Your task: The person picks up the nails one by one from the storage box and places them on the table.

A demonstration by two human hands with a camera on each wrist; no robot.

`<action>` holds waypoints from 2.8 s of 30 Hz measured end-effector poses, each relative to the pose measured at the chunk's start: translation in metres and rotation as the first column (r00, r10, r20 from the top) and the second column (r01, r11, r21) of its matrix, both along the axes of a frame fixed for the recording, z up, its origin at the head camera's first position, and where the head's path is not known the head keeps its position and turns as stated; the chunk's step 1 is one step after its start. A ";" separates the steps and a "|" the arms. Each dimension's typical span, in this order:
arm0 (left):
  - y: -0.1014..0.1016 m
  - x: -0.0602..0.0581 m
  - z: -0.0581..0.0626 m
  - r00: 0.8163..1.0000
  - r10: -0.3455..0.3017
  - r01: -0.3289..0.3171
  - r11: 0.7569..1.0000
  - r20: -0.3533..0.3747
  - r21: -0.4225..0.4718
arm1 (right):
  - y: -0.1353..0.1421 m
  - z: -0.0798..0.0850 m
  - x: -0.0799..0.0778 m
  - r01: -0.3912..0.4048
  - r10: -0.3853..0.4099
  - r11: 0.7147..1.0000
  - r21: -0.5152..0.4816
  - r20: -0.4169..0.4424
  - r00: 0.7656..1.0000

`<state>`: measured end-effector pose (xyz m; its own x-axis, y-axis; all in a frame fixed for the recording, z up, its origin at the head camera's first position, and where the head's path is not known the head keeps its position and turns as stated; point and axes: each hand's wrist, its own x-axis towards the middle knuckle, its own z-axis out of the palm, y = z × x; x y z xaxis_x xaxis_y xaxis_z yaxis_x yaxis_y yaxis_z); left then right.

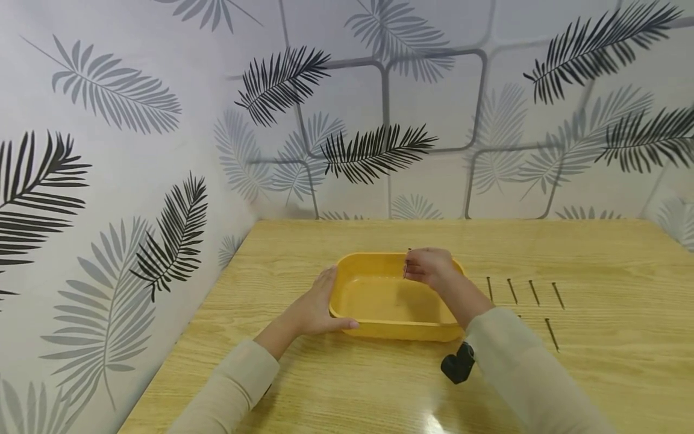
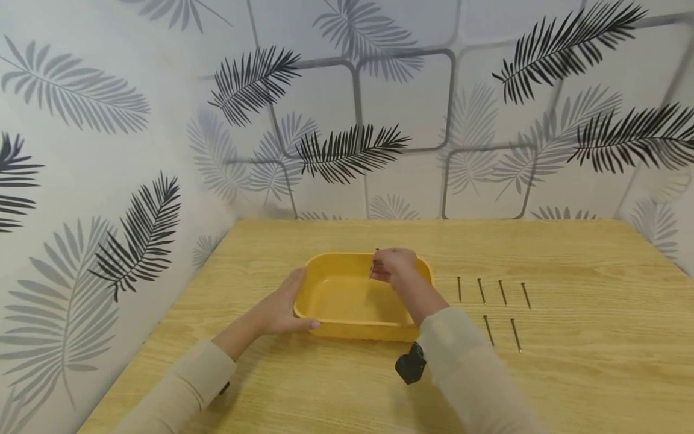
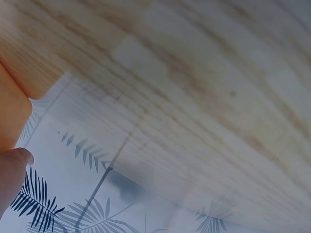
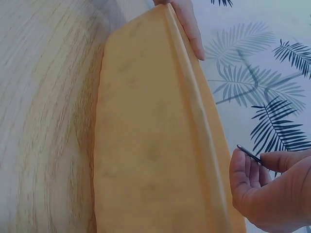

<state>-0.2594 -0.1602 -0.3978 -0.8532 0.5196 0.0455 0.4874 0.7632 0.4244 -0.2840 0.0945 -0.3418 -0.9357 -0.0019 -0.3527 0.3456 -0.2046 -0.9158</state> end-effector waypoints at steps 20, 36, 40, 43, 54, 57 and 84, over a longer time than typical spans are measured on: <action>0.001 0.002 0.000 1.000 0.001 -0.001 1.000 0.000 -0.001 | 0.023 0.005 0.004 -0.023 0.024 0.999 0.034 -0.022 0.999; 0.001 0.001 -0.001 1.000 -0.004 0.004 1.000 0.002 -0.001 | 0.044 0.009 0.009 -0.062 0.069 0.992 0.113 -0.059 0.996; 0.001 0.000 -0.002 1.000 -0.001 0.001 1.000 0.006 -0.006 | 0.053 0.008 0.010 -0.070 0.078 0.991 0.118 -0.064 0.995; 0.001 0.000 -0.001 1.000 0.007 -0.007 1.000 0.011 -0.018 | 0.059 0.008 0.011 -0.072 0.081 0.990 0.120 -0.068 0.994; 0.001 0.000 0.000 1.000 0.010 -0.010 1.000 0.000 -0.016 | 0.083 0.007 0.015 -0.102 0.121 0.976 0.190 -0.090 0.989; 0.001 0.001 0.000 1.000 0.012 -0.012 1.000 -0.002 -0.012 | 0.089 0.006 0.017 -0.108 0.128 0.974 0.198 -0.094 0.987; 0.000 -0.001 -0.001 1.000 0.012 -0.012 1.000 0.010 -0.012 | 0.157 -0.010 0.036 -0.129 0.161 0.948 0.292 -0.089 0.983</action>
